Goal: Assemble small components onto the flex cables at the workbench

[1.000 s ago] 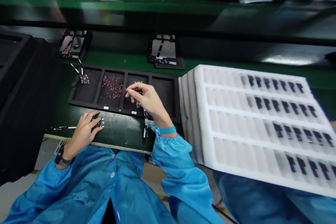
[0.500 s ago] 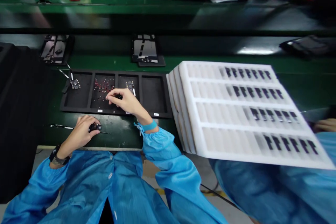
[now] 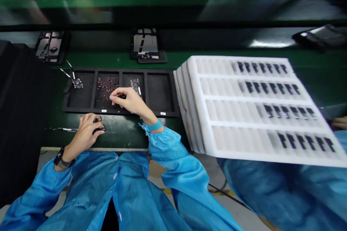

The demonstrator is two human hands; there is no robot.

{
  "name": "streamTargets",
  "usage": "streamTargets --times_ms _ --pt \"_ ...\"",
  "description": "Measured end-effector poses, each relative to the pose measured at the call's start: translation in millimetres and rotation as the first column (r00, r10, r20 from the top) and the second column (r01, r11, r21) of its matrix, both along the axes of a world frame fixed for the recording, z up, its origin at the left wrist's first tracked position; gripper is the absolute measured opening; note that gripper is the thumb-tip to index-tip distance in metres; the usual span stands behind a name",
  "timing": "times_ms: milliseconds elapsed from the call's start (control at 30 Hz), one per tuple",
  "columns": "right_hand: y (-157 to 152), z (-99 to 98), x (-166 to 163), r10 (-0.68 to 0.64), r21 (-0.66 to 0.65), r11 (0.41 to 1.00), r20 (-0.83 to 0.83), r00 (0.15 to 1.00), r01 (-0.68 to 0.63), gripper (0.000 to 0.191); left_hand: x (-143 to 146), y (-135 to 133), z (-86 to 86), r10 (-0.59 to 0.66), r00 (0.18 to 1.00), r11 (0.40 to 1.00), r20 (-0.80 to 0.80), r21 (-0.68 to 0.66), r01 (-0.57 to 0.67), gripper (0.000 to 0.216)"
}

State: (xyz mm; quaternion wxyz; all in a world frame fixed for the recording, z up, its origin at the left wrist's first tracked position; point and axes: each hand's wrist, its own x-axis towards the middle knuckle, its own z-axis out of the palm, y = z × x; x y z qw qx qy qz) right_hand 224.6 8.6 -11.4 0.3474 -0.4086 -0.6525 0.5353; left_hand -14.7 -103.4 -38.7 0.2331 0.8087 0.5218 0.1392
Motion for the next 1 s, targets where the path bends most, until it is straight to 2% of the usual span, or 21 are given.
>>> streamTargets --times_ms 100,200,267,333,400,500,600,700,1000 --pt "-1 0.2 3 0.011 -0.015 1.0 0.011 1.0 -0.011 0.027 -2 -2 10.5 0.038 0.987 0.999 0.155 -0.037 -0.032 0.016" --pt "-6 4.3 2 0.078 -0.044 0.996 0.004 0.997 -0.078 0.029 -4 5 34.4 0.152 0.918 0.982 0.367 -0.164 -0.097 0.022" --pt "-11 9.1 -1 0.141 -0.054 0.989 -0.001 0.99 -0.141 0.028 -2 16 49.3 0.299 0.803 0.945 0.515 -0.276 -0.174 0.016" --pt "-16 13.6 -5 0.185 -0.038 0.982 -0.003 0.983 -0.185 0.027 3 30 56.7 0.438 0.651 0.894 0.62 -0.378 -0.242 0.018" --pt "-19 16.1 -9 0.198 -0.011 0.98 -0.017 0.98 -0.198 0.027 9 44 55.1 0.514 0.524 0.856 0.679 -0.451 -0.255 0.028" --pt "-20 15.1 -10 0.189 -0.006 0.982 -0.049 0.981 -0.189 0.033 21 60 43.7 0.551 0.413 0.833 0.725 -0.507 -0.22 0.037" --pt "-17 11.2 -9 0.171 -0.026 0.985 -0.048 0.984 -0.173 0.04 30 67 35.3 0.56 0.371 0.827 0.741 -0.529 -0.191 0.037" --pt "-15 8.3 -8 0.151 -0.035 0.988 -0.031 0.988 -0.152 0.042 33 68 34.1 0.566 0.365 0.821 0.739 -0.543 -0.174 0.038" --pt "-15 8.2 -5 0.162 -0.036 0.986 -0.006 0.987 -0.162 0.038 33 72 31.0 0.605 0.336 0.786 0.722 -0.609 -0.107 0.041"
